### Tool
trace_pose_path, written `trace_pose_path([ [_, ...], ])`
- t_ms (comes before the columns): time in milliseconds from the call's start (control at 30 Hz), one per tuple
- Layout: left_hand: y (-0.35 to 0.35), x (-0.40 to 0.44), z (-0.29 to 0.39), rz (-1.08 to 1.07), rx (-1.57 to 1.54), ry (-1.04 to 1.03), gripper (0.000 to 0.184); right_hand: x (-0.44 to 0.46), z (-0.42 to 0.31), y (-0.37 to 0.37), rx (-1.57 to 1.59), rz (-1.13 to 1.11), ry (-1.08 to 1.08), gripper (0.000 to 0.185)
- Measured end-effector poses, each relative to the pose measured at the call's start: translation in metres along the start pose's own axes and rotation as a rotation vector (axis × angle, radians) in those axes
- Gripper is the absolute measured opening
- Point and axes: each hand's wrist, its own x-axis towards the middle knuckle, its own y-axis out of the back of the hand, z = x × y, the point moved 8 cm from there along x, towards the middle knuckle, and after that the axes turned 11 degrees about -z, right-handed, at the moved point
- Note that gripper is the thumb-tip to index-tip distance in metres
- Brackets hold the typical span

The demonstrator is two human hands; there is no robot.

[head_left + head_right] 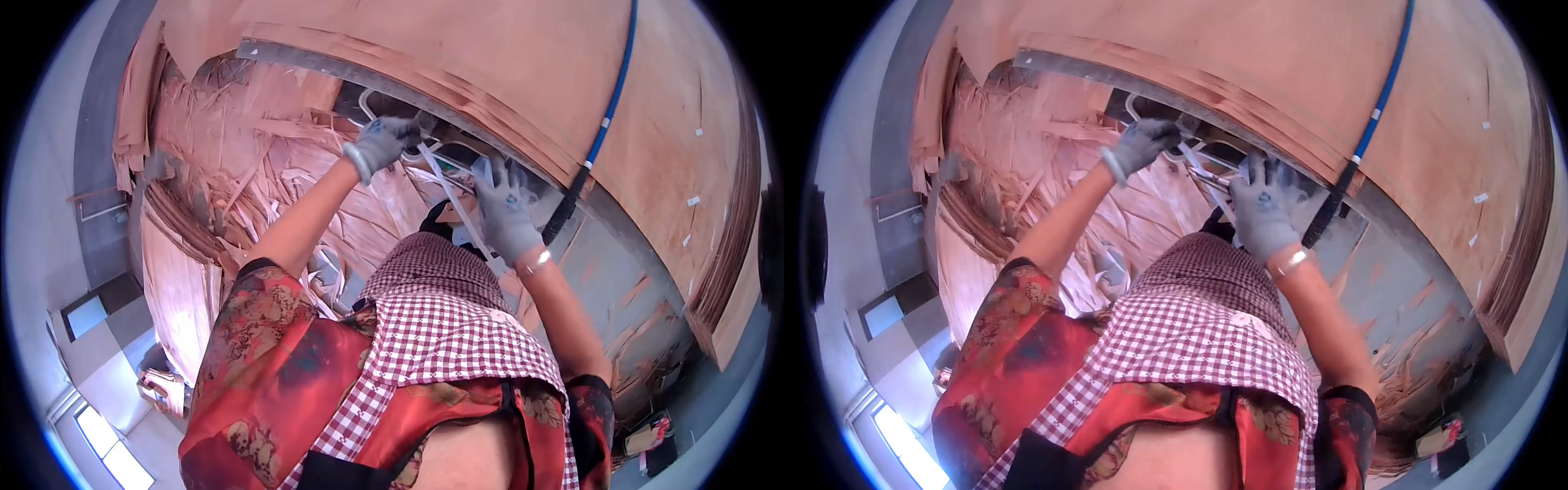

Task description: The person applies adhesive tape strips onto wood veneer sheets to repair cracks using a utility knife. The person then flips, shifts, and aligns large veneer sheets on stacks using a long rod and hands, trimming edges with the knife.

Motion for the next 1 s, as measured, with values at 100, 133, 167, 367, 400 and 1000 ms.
trace_pose_path([
  [100, 0.009, 0.029, -0.011, 0.065, 0.265, 0.005, 0.025, 0.032, 0.017, -0.021, -0.166, -0.248, -0.169, 0.028],
  [133, 0.011, 0.036, -0.013, 0.102, 0.330, -0.010, 0.026, 0.036, 0.024, -0.029, -0.173, -0.258, -0.184, 0.026],
  [167, 0.012, 0.042, -0.017, 0.141, 0.392, -0.023, 0.027, 0.040, 0.029, -0.035, -0.183, -0.270, -0.199, 0.025],
  [367, 0.010, 0.045, -0.037, 0.058, 0.491, 0.041, 0.036, 0.035, 0.026, -0.025, 0.136, -0.328, -0.143, 0.032],
  [400, 0.006, 0.048, -0.040, 0.071, 0.524, 0.044, 0.037, 0.023, 0.026, -0.014, 0.200, -0.288, -0.157, 0.032],
  [1000, 0.094, -0.265, -0.266, 0.256, 0.485, 0.970, 0.021, 0.044, 0.037, -0.059, 0.834, -0.316, -0.309, 0.039],
])
